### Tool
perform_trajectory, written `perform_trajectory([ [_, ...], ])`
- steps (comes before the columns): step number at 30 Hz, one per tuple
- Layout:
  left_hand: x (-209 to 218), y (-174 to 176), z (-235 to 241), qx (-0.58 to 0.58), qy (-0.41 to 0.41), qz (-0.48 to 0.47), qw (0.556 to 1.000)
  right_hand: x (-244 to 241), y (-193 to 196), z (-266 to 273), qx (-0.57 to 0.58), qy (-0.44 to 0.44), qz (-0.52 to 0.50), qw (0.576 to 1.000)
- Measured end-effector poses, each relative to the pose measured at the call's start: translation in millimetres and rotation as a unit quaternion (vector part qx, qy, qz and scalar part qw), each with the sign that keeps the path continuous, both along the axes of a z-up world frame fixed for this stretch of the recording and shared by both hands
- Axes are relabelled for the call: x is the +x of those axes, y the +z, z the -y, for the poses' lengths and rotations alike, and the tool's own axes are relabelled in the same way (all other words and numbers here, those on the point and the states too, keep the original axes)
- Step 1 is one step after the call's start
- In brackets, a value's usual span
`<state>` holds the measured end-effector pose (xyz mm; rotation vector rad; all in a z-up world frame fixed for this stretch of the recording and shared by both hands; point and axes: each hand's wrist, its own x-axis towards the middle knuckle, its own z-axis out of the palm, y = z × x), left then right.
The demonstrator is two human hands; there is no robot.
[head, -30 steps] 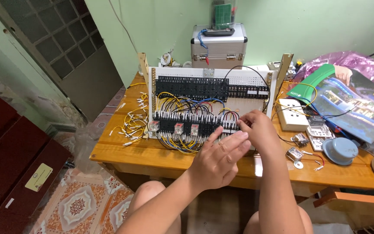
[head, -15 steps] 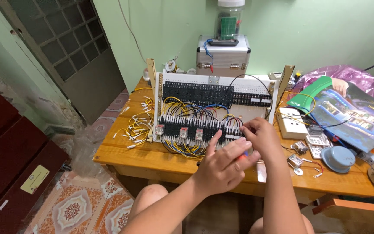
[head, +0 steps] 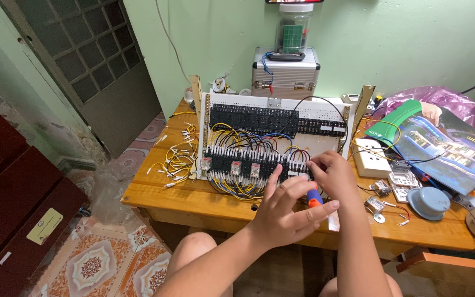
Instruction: The person sits on the floor and uses a screwdriver to tighten screws on a terminal block of a large electronics board. They handle multiple colored wires, inserting them into the terminals and securing them with the tool.
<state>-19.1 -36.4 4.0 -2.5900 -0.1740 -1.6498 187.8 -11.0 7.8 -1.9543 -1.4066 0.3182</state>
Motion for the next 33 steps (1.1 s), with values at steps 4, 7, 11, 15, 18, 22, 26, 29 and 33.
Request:
perform_trajectory([
  [4, 1.5, -1.0, -0.8, -0.002, -0.026, 0.027, 0.999, 4.7, -7.2, -4.4, 0.019, -0.002, 0.021, 1.000],
  [7, -0.3, -2.5, -2.6, -0.009, -0.046, 0.001, 0.999, 9.4, -12.2, -7.1, 0.017, 0.002, 0.017, 1.000],
  [11, -2.0, 6.9, 2.5, -0.005, 0.026, 0.025, 0.999, 2.4, -6.3, -2.9, 0.016, -0.006, 0.026, 1.000],
  [15, 4.9, 0.9, 0.1, 0.020, 0.018, 0.037, 0.999, 0.8, -8.3, -0.3, 0.033, -0.006, 0.025, 0.999],
  [18, 6.9, 2.9, 1.8, 0.027, 0.014, 0.042, 0.999, -0.8, -9.2, 0.7, 0.039, -0.002, 0.029, 0.999],
  [22, 6.7, 7.7, 3.1, -0.031, -0.022, 0.011, 0.999, 3.4, -20.7, 4.0, 0.092, 0.013, 0.009, 0.996],
  [26, 10.2, -1.1, -1.7, 0.002, 0.045, 0.051, 0.998, 12.9, -36.7, -3.7, 0.155, 0.028, 0.058, 0.986],
  [29, 11.9, -6.2, -6.1, 0.011, 0.014, 0.042, 0.999, 11.3, -36.2, -1.9, 0.165, 0.030, 0.056, 0.984],
  [33, 12.8, 8.0, 0.1, -0.008, -0.020, 0.042, 0.999, 10.2, -32.5, 1.7, 0.164, 0.032, 0.032, 0.985],
])
